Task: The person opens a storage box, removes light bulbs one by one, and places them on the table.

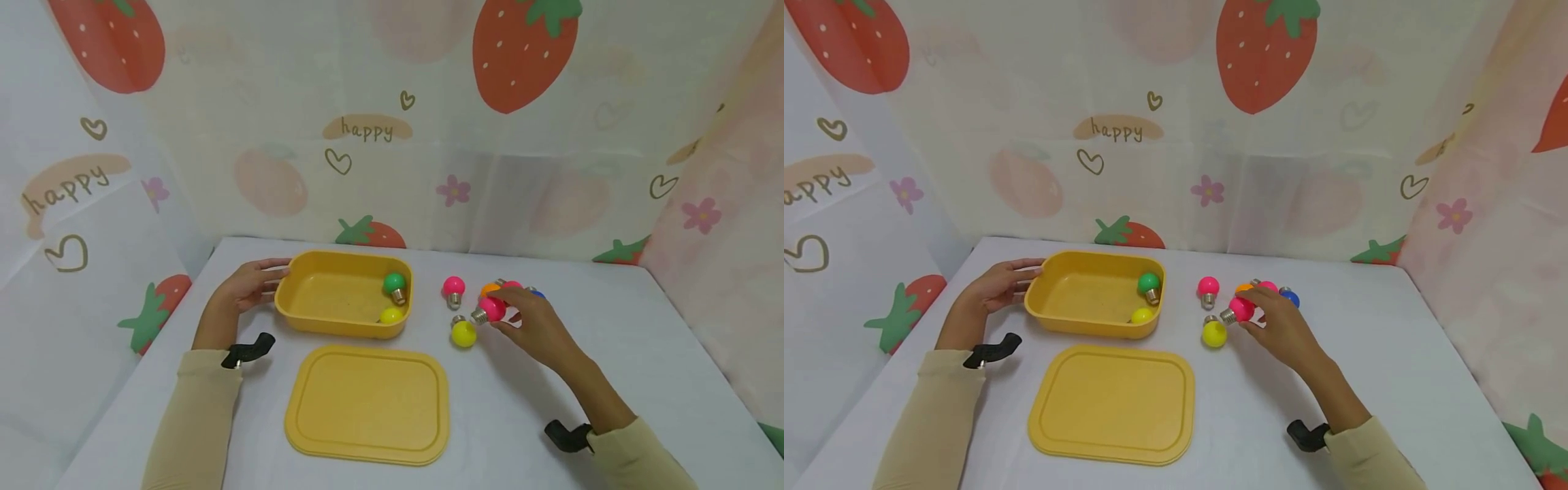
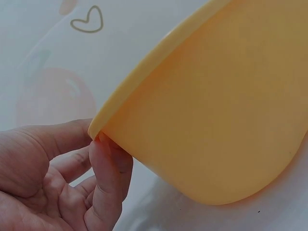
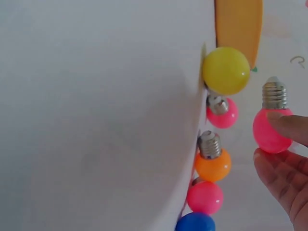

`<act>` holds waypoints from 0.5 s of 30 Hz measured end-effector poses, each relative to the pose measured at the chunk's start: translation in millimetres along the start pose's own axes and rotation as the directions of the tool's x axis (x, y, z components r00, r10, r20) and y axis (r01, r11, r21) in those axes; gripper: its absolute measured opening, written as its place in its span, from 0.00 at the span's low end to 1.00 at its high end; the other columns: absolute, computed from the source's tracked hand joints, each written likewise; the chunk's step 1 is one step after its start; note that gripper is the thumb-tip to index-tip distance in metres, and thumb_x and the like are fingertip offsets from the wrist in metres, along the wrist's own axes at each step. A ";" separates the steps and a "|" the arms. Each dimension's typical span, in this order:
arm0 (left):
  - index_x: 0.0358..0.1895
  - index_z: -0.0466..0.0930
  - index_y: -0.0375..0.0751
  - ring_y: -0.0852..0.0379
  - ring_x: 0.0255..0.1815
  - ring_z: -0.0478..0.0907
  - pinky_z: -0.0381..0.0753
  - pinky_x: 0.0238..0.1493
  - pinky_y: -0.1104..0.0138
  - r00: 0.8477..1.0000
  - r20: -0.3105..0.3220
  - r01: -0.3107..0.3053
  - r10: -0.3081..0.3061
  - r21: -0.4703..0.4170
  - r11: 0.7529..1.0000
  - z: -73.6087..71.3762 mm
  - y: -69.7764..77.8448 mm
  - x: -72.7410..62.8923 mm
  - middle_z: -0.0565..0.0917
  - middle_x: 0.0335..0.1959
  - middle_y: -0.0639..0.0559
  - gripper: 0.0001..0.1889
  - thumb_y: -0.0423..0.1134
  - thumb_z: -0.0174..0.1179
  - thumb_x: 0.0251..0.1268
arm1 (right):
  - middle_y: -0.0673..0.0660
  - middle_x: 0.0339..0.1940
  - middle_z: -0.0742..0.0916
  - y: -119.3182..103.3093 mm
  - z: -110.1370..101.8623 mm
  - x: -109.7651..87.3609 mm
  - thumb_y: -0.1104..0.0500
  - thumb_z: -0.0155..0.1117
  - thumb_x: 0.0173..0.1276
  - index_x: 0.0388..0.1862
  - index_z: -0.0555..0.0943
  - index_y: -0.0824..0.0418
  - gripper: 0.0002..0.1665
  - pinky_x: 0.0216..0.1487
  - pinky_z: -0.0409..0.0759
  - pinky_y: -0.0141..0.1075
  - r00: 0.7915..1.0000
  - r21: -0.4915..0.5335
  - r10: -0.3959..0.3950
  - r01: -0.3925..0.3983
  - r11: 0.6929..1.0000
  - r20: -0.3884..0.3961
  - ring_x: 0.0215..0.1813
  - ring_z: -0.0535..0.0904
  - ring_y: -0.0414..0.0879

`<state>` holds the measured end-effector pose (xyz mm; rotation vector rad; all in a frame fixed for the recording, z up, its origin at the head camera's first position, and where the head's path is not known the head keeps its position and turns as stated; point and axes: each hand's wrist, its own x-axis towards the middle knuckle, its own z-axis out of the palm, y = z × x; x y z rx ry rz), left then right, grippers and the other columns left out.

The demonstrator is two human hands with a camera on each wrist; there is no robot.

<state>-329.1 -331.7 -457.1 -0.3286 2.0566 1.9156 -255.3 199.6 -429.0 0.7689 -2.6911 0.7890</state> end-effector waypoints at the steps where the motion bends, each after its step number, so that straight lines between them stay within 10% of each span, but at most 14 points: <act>1: 0.77 0.64 0.43 0.51 0.54 0.77 0.84 0.52 0.66 1.000 0.000 -0.002 0.002 0.002 1.000 0.1 1.2 -0.4 0.72 0.67 0.45 0.33 0.45 0.64 0.73 | 0.61 0.57 0.85 0.5 -0.4 -1.0 0.68 0.80 0.56 0.60 0.82 0.63 0.31 0.42 0.88 0.46 1.000 0.000 0.008 -0.008 1.000 0.006 0.51 0.81 0.55; 15: 0.77 0.63 0.42 0.52 0.54 0.77 0.84 0.53 0.67 1.000 0.003 -0.009 0.009 0.008 1.000 0.7 -0.2 -1.1 0.70 0.68 0.44 0.33 0.44 0.62 0.74 | 0.63 0.58 0.84 8.0 2.3 -7.6 0.67 0.79 0.57 0.63 0.81 0.62 0.33 0.45 0.88 0.48 0.985 -0.070 0.125 -0.118 0.991 0.115 0.54 0.81 0.58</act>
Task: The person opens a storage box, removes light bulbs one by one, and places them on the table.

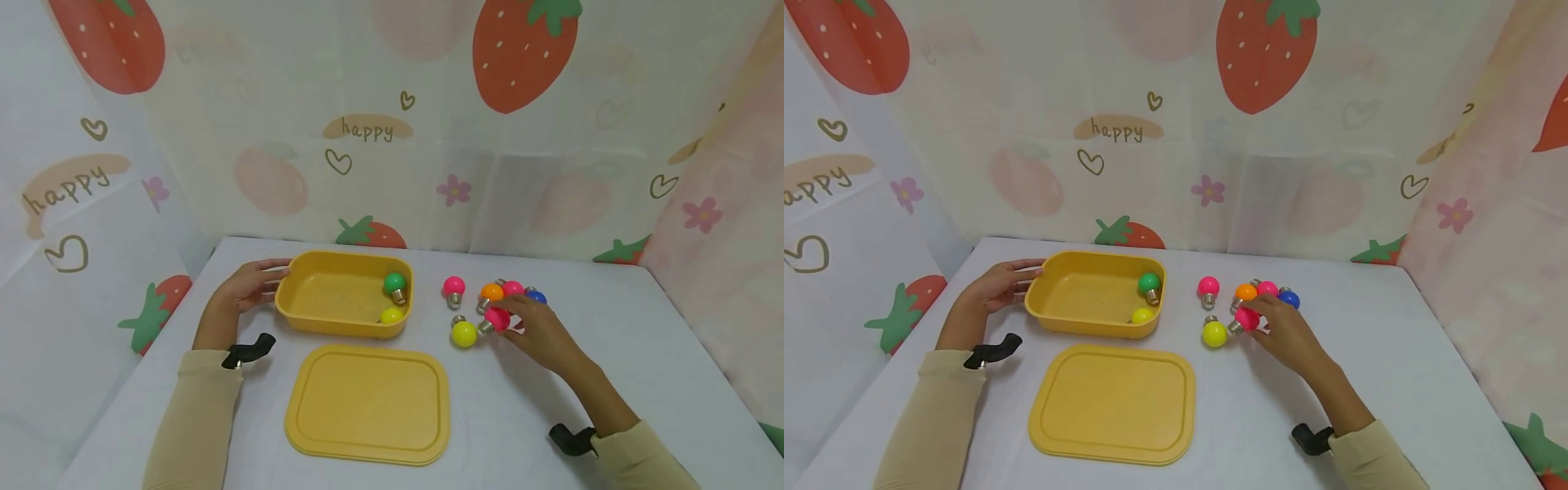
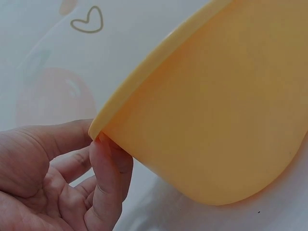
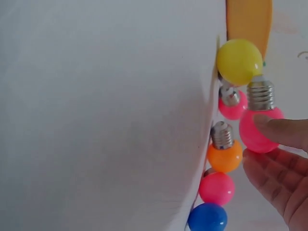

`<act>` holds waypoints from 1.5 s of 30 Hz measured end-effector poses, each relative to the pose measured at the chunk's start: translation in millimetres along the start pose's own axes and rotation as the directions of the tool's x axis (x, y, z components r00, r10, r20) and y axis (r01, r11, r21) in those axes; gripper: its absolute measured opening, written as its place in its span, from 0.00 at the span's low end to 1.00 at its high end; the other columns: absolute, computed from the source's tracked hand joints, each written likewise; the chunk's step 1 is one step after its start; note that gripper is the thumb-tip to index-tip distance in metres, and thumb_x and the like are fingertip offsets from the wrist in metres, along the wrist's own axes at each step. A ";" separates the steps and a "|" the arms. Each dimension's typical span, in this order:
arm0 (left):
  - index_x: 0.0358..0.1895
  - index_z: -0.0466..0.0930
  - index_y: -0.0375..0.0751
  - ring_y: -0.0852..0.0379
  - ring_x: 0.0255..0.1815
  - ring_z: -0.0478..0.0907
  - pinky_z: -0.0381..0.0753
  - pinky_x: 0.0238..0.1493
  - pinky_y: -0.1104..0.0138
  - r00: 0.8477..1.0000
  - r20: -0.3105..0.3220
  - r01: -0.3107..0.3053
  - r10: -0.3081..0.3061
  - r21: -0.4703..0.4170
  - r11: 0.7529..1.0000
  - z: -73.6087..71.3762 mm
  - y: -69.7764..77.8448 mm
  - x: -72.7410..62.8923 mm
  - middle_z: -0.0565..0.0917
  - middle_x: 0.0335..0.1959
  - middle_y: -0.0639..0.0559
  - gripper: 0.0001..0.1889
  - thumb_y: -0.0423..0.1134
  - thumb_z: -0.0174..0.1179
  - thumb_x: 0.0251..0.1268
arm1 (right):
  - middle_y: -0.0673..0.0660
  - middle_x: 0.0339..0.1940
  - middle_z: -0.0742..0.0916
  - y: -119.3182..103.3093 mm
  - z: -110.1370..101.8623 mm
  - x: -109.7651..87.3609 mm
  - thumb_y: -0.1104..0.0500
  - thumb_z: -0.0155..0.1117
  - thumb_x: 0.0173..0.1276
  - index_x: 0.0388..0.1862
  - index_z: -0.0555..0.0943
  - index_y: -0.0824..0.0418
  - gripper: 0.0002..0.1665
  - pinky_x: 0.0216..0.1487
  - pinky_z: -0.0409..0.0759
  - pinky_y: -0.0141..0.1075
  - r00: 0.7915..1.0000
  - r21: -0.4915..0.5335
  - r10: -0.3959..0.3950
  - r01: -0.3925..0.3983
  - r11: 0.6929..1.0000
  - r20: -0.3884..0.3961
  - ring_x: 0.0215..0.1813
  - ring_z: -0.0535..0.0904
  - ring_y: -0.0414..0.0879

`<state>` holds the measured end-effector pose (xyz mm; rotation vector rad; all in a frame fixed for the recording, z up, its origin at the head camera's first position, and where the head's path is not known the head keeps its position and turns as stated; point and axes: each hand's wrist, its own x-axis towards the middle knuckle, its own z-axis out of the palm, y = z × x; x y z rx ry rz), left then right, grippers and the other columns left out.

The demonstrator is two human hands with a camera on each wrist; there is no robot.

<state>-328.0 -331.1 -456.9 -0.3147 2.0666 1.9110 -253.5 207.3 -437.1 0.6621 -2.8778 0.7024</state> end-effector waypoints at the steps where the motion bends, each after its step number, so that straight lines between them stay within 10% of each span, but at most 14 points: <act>1: 0.77 0.63 0.42 0.52 0.54 0.77 0.84 0.53 0.66 1.000 -0.001 -0.002 0.002 0.000 1.000 0.0 -0.1 0.0 0.70 0.68 0.43 0.33 0.44 0.62 0.74 | 0.63 0.58 0.84 0.4 -0.4 -0.3 0.67 0.79 0.57 0.63 0.81 0.62 0.33 0.45 0.88 0.49 1.000 -0.010 0.006 -0.006 1.000 0.011 0.54 0.81 0.59; 23: 0.77 0.63 0.43 0.51 0.55 0.77 0.84 0.53 0.67 1.000 -0.003 -0.004 0.004 0.010 1.000 0.0 5.9 0.4 0.70 0.69 0.43 0.33 0.44 0.62 0.74 | 0.59 0.58 0.86 10.9 2.8 2.7 0.65 0.77 0.60 0.62 0.83 0.57 0.29 0.54 0.83 0.56 0.994 -0.113 0.025 -0.012 0.993 0.110 0.61 0.80 0.59; 45: 0.77 0.64 0.43 0.49 0.58 0.75 0.84 0.53 0.66 1.000 -0.008 -0.008 0.009 0.013 1.000 1.6 0.5 -0.5 0.69 0.71 0.41 0.32 0.44 0.62 0.74 | 0.63 0.60 0.85 -5.1 -15.8 1.1 0.65 0.78 0.59 0.65 0.81 0.59 0.33 0.53 0.83 0.57 0.994 -0.204 0.099 -0.089 0.975 0.040 0.59 0.81 0.62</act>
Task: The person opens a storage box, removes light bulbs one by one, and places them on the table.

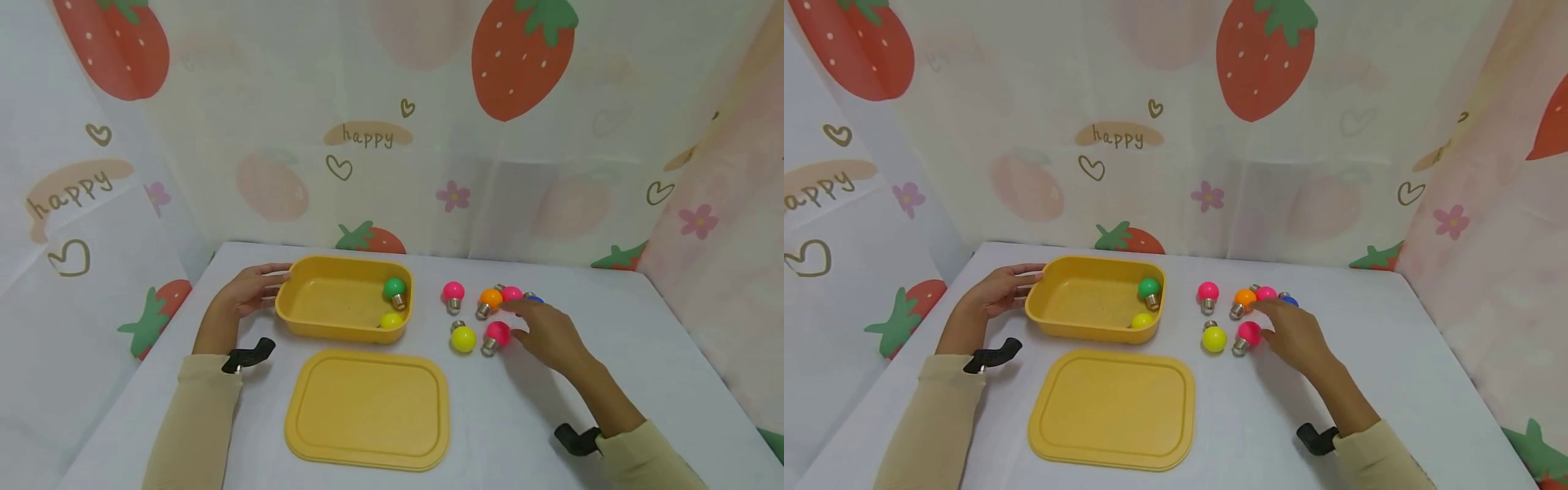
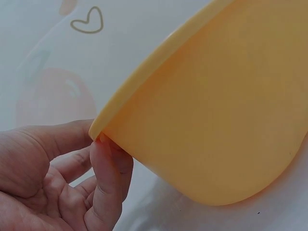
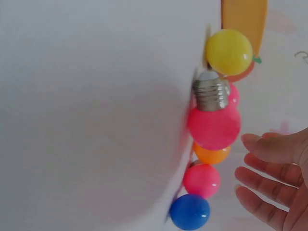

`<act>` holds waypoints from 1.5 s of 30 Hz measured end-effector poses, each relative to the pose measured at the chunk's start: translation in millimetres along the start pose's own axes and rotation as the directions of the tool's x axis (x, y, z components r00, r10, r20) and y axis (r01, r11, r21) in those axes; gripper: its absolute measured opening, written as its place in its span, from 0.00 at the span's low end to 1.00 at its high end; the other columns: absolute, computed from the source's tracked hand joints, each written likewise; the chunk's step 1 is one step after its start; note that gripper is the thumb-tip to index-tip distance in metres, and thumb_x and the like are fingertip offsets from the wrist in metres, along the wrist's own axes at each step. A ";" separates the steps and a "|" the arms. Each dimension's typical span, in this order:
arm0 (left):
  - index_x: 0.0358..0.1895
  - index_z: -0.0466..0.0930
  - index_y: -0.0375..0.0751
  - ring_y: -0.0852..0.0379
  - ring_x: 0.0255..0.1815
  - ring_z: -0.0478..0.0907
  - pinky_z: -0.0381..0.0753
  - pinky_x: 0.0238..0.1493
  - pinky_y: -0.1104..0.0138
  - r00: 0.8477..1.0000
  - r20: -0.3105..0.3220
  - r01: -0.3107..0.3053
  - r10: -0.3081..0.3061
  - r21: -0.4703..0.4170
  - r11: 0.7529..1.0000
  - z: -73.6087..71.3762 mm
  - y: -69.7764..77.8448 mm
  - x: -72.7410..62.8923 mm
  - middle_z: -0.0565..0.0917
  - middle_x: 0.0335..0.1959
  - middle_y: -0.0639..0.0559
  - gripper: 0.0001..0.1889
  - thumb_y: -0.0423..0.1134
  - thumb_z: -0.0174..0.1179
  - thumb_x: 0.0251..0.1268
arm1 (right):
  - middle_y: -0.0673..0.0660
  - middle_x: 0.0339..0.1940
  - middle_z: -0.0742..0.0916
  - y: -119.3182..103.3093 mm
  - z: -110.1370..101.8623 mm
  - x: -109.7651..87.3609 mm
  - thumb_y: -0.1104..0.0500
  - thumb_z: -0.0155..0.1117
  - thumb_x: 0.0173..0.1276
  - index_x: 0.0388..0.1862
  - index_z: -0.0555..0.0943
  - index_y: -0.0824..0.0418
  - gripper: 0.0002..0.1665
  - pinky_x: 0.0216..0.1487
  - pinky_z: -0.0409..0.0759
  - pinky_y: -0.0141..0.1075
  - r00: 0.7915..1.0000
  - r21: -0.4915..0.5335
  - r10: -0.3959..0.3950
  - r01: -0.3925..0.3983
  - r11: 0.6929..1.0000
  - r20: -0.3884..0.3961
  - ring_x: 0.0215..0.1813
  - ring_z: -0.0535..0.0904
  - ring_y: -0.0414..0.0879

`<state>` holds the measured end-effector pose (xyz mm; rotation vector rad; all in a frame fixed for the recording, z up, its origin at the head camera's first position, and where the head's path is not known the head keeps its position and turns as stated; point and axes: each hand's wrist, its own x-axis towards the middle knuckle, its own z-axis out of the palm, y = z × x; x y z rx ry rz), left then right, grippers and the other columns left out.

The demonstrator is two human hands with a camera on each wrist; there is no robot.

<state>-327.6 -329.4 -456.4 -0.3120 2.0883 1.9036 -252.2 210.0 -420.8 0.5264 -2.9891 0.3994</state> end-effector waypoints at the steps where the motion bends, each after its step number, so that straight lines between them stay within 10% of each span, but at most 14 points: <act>1: 0.77 0.64 0.43 0.49 0.58 0.75 0.84 0.53 0.66 1.000 0.000 -0.001 0.001 0.000 1.000 -0.1 -0.2 -0.3 0.69 0.71 0.42 0.32 0.44 0.62 0.74 | 0.64 0.60 0.85 -1.3 -3.2 0.7 0.65 0.78 0.59 0.64 0.81 0.61 0.32 0.54 0.82 0.58 1.000 -0.006 -0.009 0.009 1.000 -0.007 0.60 0.80 0.63; 18: 0.77 0.63 0.42 0.50 0.56 0.77 0.84 0.52 0.67 1.000 0.014 0.000 0.000 0.008 1.000 -2.9 -5.1 -1.7 0.69 0.71 0.40 0.33 0.44 0.62 0.74 | 0.59 0.56 0.87 -37.6 -33.5 27.5 0.54 0.75 0.66 0.60 0.84 0.57 0.25 0.46 0.86 0.51 0.979 0.040 -0.162 0.168 0.985 -0.121 0.53 0.85 0.57; 45: 0.76 0.65 0.39 0.57 0.47 0.81 0.85 0.49 0.67 0.998 0.043 -0.047 0.047 -0.010 0.999 -4.6 -2.5 1.5 0.79 0.55 0.52 0.33 0.43 0.64 0.73 | 0.54 0.55 0.88 -126.8 -33.3 113.0 0.53 0.71 0.70 0.61 0.83 0.59 0.23 0.51 0.84 0.44 0.934 0.110 -0.351 0.343 0.933 0.063 0.53 0.83 0.51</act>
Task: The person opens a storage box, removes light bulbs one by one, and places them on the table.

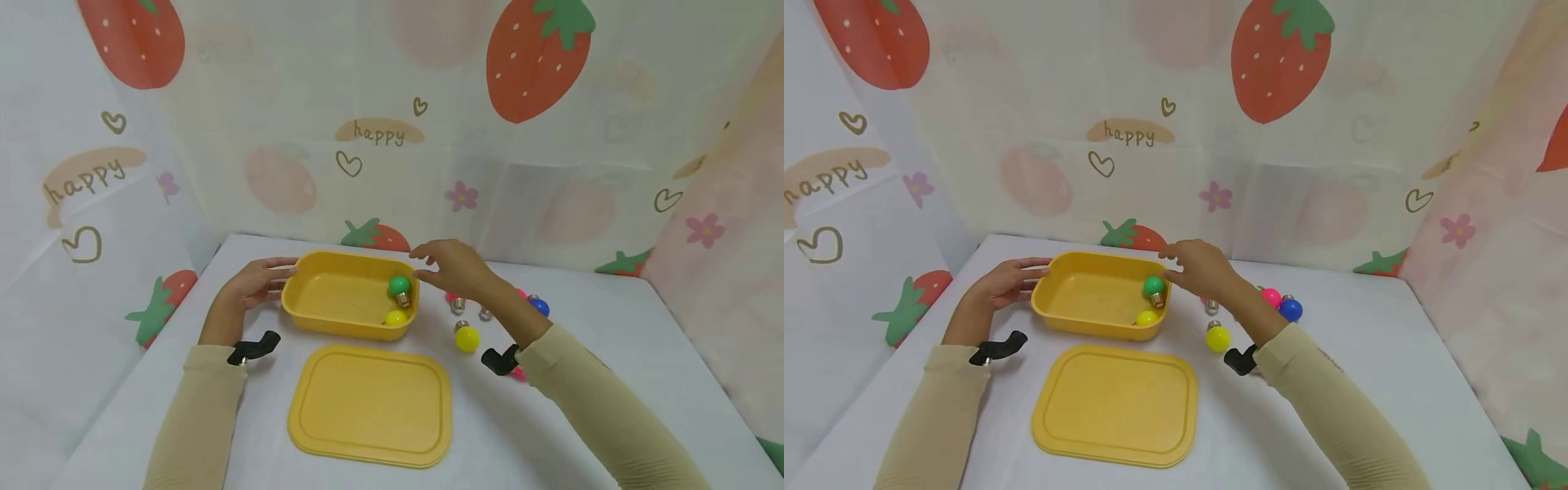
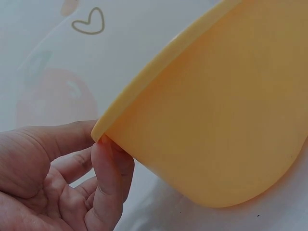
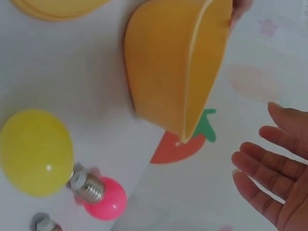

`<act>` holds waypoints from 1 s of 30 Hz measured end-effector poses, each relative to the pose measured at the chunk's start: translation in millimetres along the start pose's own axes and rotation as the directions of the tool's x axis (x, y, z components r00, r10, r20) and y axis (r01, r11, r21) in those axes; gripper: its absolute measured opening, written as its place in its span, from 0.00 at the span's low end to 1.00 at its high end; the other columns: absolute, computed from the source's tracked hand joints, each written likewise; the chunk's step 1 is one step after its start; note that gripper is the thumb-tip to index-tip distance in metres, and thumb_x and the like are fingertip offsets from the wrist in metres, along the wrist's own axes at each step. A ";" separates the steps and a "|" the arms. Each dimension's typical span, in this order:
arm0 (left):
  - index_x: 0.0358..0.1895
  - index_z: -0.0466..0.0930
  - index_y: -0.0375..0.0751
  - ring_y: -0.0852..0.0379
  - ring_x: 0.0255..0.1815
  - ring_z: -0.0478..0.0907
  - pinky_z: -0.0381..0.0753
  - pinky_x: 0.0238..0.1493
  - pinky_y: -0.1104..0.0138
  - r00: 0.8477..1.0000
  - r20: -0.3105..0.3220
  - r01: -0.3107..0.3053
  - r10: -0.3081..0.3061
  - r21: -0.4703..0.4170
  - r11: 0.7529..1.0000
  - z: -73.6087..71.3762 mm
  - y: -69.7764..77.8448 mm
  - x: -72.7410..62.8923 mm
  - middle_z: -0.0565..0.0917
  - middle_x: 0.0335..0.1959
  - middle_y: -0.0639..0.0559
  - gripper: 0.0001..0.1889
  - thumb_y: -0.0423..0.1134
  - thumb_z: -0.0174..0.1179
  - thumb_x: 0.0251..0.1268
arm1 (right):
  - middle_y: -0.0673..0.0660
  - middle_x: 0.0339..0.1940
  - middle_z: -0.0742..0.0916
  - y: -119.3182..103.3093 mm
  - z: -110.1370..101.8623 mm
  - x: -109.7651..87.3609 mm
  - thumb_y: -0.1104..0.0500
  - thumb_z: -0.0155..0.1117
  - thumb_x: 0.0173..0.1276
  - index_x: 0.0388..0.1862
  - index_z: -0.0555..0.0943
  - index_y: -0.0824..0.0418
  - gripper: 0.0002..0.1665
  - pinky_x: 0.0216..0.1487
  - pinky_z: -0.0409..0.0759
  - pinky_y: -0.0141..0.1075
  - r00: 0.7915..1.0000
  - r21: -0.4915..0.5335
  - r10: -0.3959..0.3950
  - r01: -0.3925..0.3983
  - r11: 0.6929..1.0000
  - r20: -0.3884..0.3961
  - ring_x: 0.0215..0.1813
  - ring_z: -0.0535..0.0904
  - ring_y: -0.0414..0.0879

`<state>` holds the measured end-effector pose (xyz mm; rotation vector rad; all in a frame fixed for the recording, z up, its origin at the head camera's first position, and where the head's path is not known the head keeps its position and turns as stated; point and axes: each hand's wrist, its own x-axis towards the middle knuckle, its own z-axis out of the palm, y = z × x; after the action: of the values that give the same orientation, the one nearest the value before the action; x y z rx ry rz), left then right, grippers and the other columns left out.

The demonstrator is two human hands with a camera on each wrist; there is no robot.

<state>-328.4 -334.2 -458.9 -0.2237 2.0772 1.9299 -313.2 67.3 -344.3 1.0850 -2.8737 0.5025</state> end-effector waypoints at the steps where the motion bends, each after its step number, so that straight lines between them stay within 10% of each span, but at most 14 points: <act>1: 0.76 0.66 0.40 0.57 0.47 0.81 0.85 0.49 0.67 1.000 -0.006 0.007 -0.007 0.003 1.000 -0.5 -0.4 0.1 0.79 0.56 0.52 0.32 0.43 0.64 0.72 | 0.55 0.56 0.88 -1.1 2.7 4.7 0.54 0.71 0.70 0.61 0.83 0.60 0.22 0.51 0.84 0.44 1.000 0.009 -0.007 0.007 1.000 0.016 0.53 0.83 0.52; 23: 0.75 0.67 0.41 0.57 0.47 0.82 0.86 0.48 0.67 1.000 -0.022 0.009 -0.008 0.010 1.000 2.0 3.4 0.4 0.81 0.55 0.51 0.31 0.44 0.64 0.72 | 0.58 0.61 0.85 -8.9 56.9 59.0 0.59 0.69 0.71 0.63 0.82 0.62 0.23 0.66 0.76 0.46 0.971 -0.023 0.091 -0.088 0.996 0.219 0.61 0.79 0.51; 30: 0.75 0.67 0.42 0.54 0.51 0.80 0.85 0.49 0.67 0.999 -0.040 0.035 -0.034 0.016 0.999 1.5 0.9 -0.2 0.76 0.64 0.45 0.31 0.44 0.64 0.73 | 0.58 0.60 0.83 -9.7 72.1 61.8 0.65 0.66 0.71 0.65 0.80 0.62 0.24 0.55 0.81 0.40 0.950 -0.027 0.173 -0.172 0.985 0.259 0.51 0.77 0.51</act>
<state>-328.4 -332.6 -458.1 -0.2943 2.0994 1.9025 -347.6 -1.3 -401.2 0.9698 -3.2174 0.3851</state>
